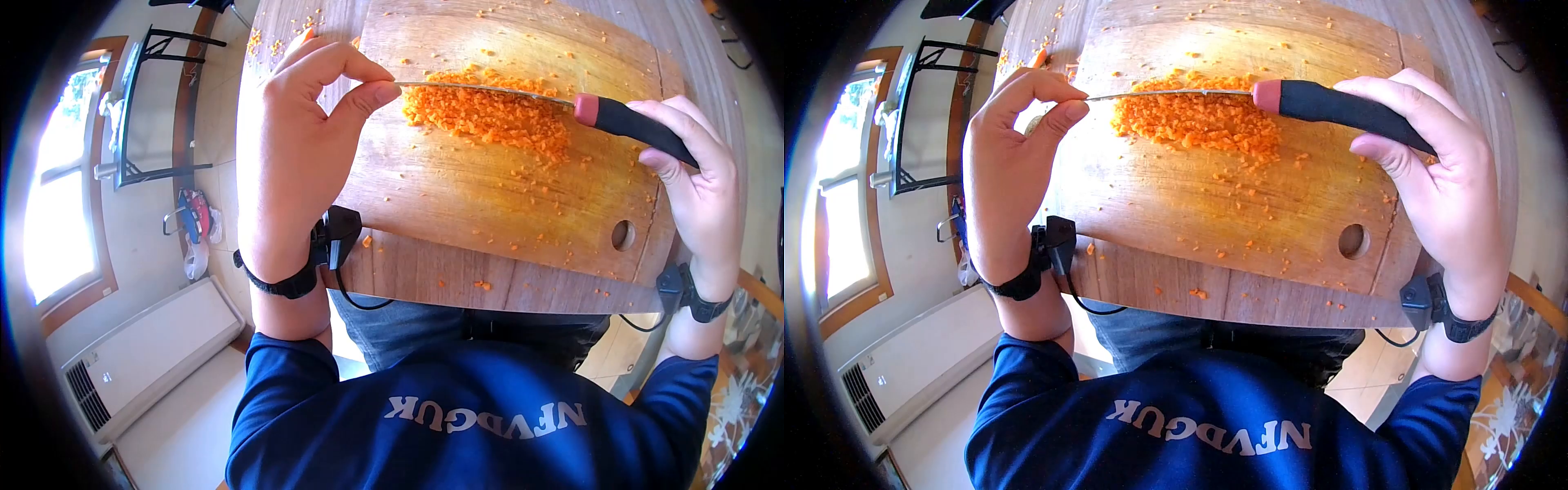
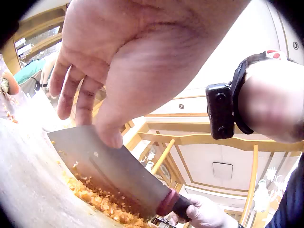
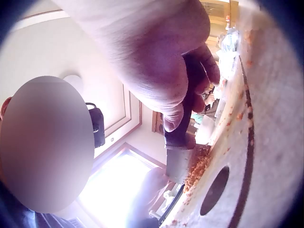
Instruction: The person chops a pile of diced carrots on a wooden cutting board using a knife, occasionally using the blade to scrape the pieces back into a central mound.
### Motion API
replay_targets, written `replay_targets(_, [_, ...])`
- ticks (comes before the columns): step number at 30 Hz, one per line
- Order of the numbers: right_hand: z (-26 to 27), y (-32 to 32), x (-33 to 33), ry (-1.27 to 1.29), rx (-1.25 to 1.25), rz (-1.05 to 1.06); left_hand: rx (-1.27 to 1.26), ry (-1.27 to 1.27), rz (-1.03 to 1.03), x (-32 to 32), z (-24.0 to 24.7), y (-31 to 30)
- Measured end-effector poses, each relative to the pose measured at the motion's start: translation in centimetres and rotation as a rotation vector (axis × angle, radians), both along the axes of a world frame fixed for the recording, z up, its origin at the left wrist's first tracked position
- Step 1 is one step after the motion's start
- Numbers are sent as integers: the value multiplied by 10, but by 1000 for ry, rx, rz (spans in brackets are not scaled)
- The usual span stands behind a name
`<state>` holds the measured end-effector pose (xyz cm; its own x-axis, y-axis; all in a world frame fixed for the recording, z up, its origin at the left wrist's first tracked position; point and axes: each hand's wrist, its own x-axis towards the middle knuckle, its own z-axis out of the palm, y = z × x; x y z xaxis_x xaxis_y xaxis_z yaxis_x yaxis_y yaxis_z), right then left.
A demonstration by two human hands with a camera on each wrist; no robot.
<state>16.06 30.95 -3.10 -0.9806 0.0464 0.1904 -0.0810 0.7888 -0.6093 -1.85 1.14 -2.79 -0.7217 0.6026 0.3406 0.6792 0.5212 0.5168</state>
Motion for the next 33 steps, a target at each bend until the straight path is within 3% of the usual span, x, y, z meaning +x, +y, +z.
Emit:
replay_targets(4, [2,0,0,-17,-7,3,-20,20,-7,2,5,1])
replay_targets(10, [6,3,1,78,53,26,155,35,-25,0,5,1])
replay_targets(13, [5,0,0,-23,16,7,-18,30,-26,-1,2,0])
replay_targets(21, [9,3,2,63,62,32,63,13,-4,2,10,1])
replay_targets(23, [7,0,0,18,34,29,-9,21,-61,1,10,-1])
replay_targets(28, [4,-2,1,-13,-1,8,-67,-25,25,4,7,1])
replay_targets(30, [5,-2,1,7,27,10,40,82,-65,-1,3,0])
replay_targets(33, [9,2,2,64,33,14,167,-2,-14,1,6,0])
